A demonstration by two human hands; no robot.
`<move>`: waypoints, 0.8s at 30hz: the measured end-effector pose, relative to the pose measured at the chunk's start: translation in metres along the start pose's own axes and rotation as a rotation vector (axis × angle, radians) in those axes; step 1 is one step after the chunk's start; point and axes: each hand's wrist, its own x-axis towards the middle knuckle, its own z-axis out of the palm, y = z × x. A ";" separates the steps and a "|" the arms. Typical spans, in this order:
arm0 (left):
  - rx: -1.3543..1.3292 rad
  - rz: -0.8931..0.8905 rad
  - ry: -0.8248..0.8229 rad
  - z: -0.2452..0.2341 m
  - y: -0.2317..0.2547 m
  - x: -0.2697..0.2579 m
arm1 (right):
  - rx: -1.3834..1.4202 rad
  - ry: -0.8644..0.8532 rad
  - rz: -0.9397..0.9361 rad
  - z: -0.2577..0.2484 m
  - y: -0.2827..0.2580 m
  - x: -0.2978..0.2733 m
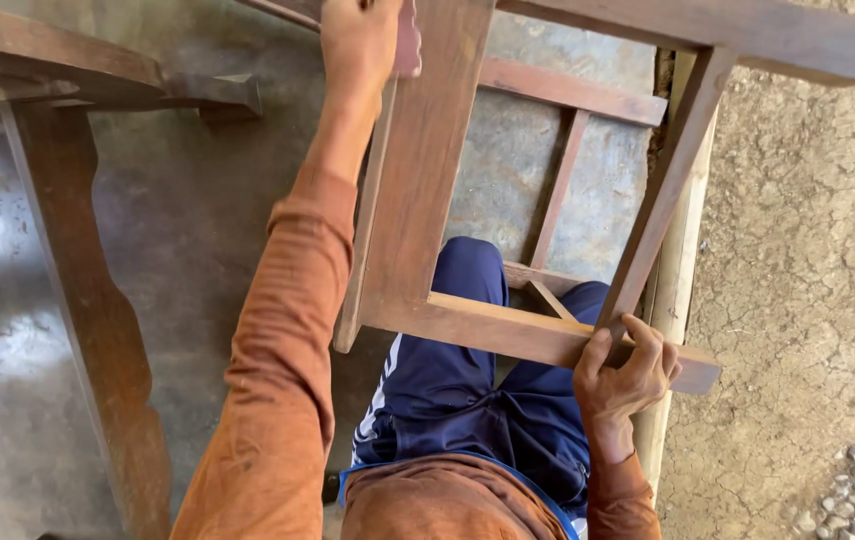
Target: Sanding a wooden chair frame with sandpaper.
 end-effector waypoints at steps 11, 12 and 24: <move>-0.240 -0.117 -0.089 -0.001 0.007 -0.001 | -0.026 -0.009 -0.015 0.000 0.000 0.001; -0.243 -0.117 -0.080 -0.002 0.008 -0.006 | -0.023 -0.012 -0.023 -0.001 0.002 0.000; -0.156 -0.096 -0.067 -0.006 0.010 -0.005 | 0.059 0.144 -0.200 0.006 0.014 0.001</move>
